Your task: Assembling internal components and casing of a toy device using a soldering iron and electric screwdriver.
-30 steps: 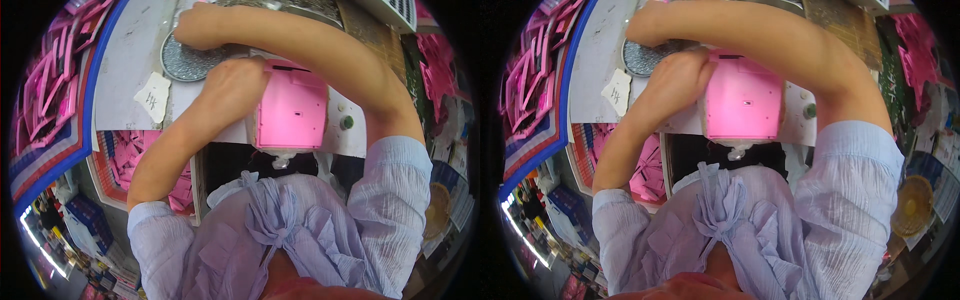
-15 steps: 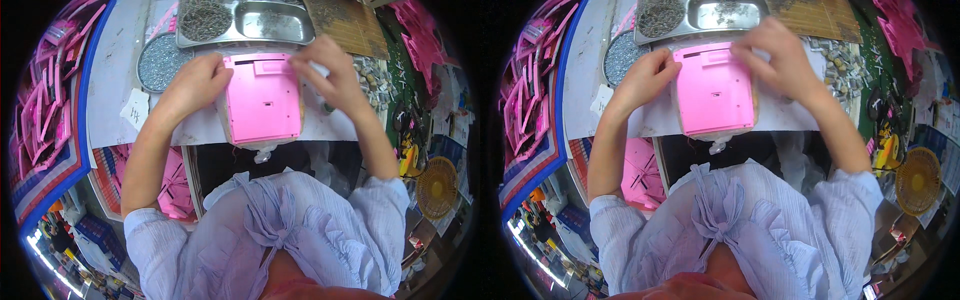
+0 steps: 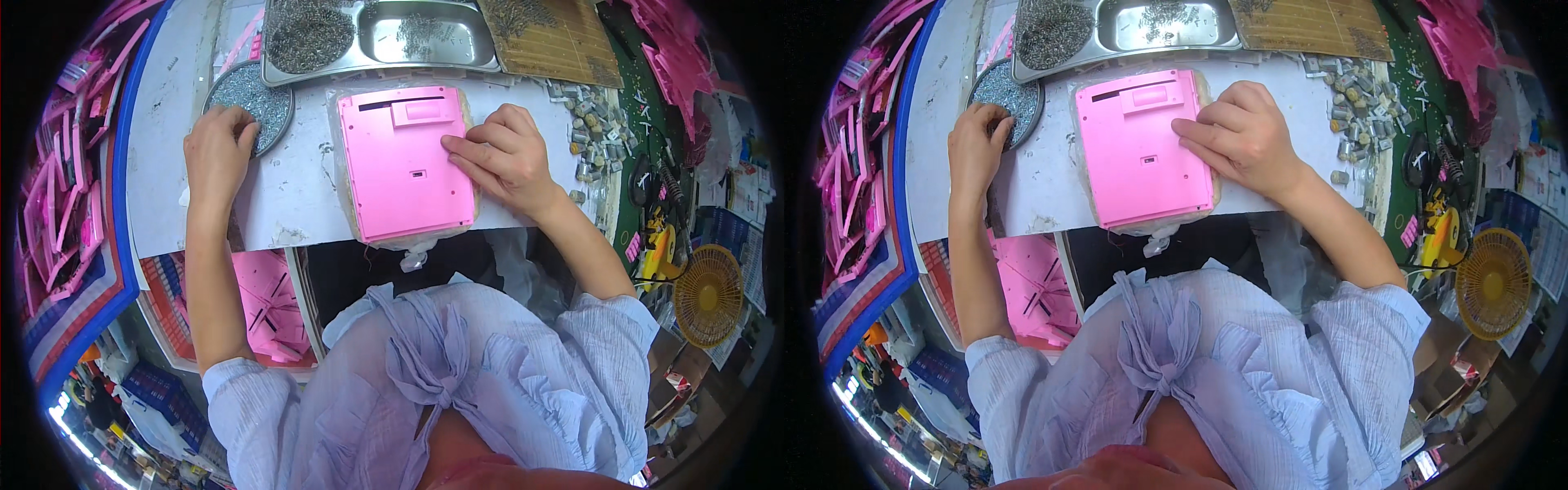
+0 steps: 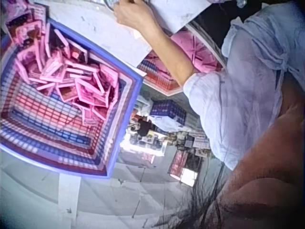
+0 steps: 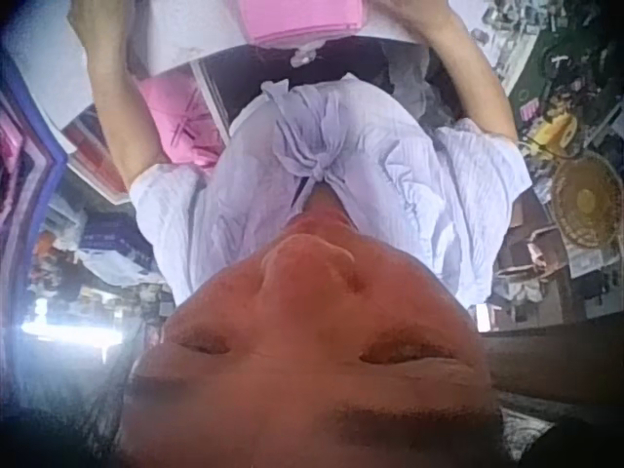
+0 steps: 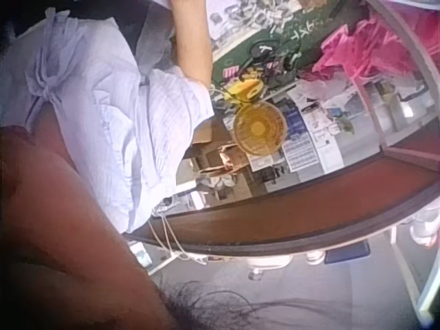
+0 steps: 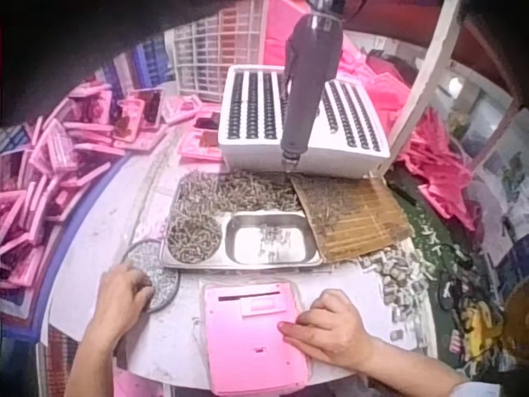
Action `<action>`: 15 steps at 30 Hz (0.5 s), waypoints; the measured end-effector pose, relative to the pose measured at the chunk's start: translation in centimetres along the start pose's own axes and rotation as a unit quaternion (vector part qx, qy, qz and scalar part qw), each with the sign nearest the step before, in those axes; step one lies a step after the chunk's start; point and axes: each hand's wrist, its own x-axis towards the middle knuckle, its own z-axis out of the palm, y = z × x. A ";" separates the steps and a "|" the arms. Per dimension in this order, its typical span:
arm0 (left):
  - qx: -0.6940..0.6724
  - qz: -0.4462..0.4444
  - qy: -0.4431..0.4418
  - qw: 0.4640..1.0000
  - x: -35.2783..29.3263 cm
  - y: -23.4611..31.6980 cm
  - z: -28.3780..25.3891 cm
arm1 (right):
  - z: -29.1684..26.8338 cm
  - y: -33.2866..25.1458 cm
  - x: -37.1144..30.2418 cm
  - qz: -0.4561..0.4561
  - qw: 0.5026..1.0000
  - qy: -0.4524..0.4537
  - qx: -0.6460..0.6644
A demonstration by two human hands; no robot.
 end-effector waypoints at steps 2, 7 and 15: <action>-0.058 -0.019 0.033 0.998 -0.4 0.0 0.0 | -0.2 0.0 -0.1 0.015 1.000 -0.014 -0.005; -0.061 -0.068 0.082 0.992 -0.5 0.1 -0.4 | -0.8 0.2 -0.2 0.060 0.997 -0.010 0.047; -0.118 0.133 0.090 0.980 -1.6 7.6 0.5 | -2.5 0.0 -1.3 0.103 0.993 0.029 0.052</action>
